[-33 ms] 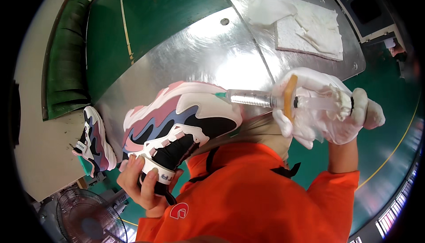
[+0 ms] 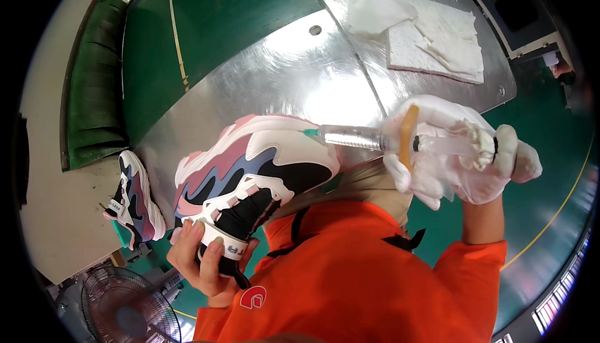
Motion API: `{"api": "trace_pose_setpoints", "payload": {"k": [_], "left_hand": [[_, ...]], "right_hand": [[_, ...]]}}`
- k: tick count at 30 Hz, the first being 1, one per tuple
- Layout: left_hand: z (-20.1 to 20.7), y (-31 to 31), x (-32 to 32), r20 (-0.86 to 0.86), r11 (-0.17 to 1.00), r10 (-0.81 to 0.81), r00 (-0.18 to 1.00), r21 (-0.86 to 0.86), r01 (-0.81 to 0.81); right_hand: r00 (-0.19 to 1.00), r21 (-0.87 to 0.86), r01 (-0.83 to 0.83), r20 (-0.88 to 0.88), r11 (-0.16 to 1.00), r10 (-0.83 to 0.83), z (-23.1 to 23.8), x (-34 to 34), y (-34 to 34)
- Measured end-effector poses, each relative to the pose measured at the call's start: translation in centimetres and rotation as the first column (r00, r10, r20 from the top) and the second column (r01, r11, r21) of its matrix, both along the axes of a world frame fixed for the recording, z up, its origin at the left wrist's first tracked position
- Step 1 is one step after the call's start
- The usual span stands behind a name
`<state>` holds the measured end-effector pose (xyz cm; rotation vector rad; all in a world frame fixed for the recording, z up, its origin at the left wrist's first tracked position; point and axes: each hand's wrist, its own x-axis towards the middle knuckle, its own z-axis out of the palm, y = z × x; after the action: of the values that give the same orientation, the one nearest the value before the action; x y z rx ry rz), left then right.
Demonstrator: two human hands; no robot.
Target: The person injects a liquid into a sneaker using a syringe, targeting the sole and upper sections. They rotate the shoe to access different areas and repeat the injection process on multiple sneakers on a metal workbench.
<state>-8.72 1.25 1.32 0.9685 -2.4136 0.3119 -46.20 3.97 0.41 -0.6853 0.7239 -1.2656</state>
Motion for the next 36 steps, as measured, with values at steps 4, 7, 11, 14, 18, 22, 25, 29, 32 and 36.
{"api": "trace_pose_setpoints", "payload": {"k": [4, 7, 11, 14, 18, 22, 25, 29, 32, 36], "left_hand": [[-0.1, 1.1, -0.8, 0.004, 0.998, 0.040, 0.999, -0.038, -0.040], [-0.5, 1.8, -1.2, -0.003, 0.996, 0.066, 0.998, -0.062, -0.066], [-0.8, 2.2, -1.5, -0.012, 0.993, 0.073, 0.997, -0.092, -0.074], [-1.1, 2.5, -1.9, -0.031, 0.990, 0.085, 0.996, -0.114, -0.088], [-1.4, 2.6, -1.9, -0.042, 0.986, 0.092, 0.995, -0.132, -0.097], [-1.4, 2.6, -1.9, -0.042, 0.988, 0.081, 0.996, -0.129, -0.086], [-1.5, 2.5, -2.0, -0.047, 0.987, 0.081, 0.996, -0.138, -0.087], [-1.4, 2.5, -2.2, -0.047, 0.985, 0.083, 0.995, -0.147, -0.089], [-1.6, 2.2, -2.1, -0.070, 0.988, 0.067, 0.995, -0.138, -0.076], [-1.4, 2.2, -2.1, -0.066, 0.990, 0.044, 0.997, -0.128, -0.052]], "right_hand": [[0.995, -0.063, 0.063, 0.082, 0.996, -0.057, -1.5, 0.3, 1.6], [0.990, -0.107, 0.087, 0.123, 0.991, -0.073, -2.2, 0.9, 2.5], [0.988, -0.154, 0.081, 0.142, 0.985, -0.059, -2.8, 1.9, 3.3], [0.991, -0.196, 0.047, 0.135, 0.980, -0.020, -2.6, 2.4, 3.7], [0.989, -0.294, -0.066, 0.110, 0.954, 0.103, -1.7, 2.6, 3.8], [0.990, -0.249, 0.005, 0.135, 0.968, 0.030, -1.7, 3.5, 4.7], [0.988, -0.218, 0.059, 0.153, 0.974, -0.026, -1.6, 4.1, 5.2], [0.975, -0.164, 0.149, 0.188, 0.975, -0.118, -1.6, 4.7, 6.0], [0.959, -0.118, 0.215, 0.216, 0.970, -0.186, -1.1, 5.2, 6.3], [0.928, -0.038, 0.288, 0.259, 0.957, -0.269, -0.5, 5.6, 6.8]]}}
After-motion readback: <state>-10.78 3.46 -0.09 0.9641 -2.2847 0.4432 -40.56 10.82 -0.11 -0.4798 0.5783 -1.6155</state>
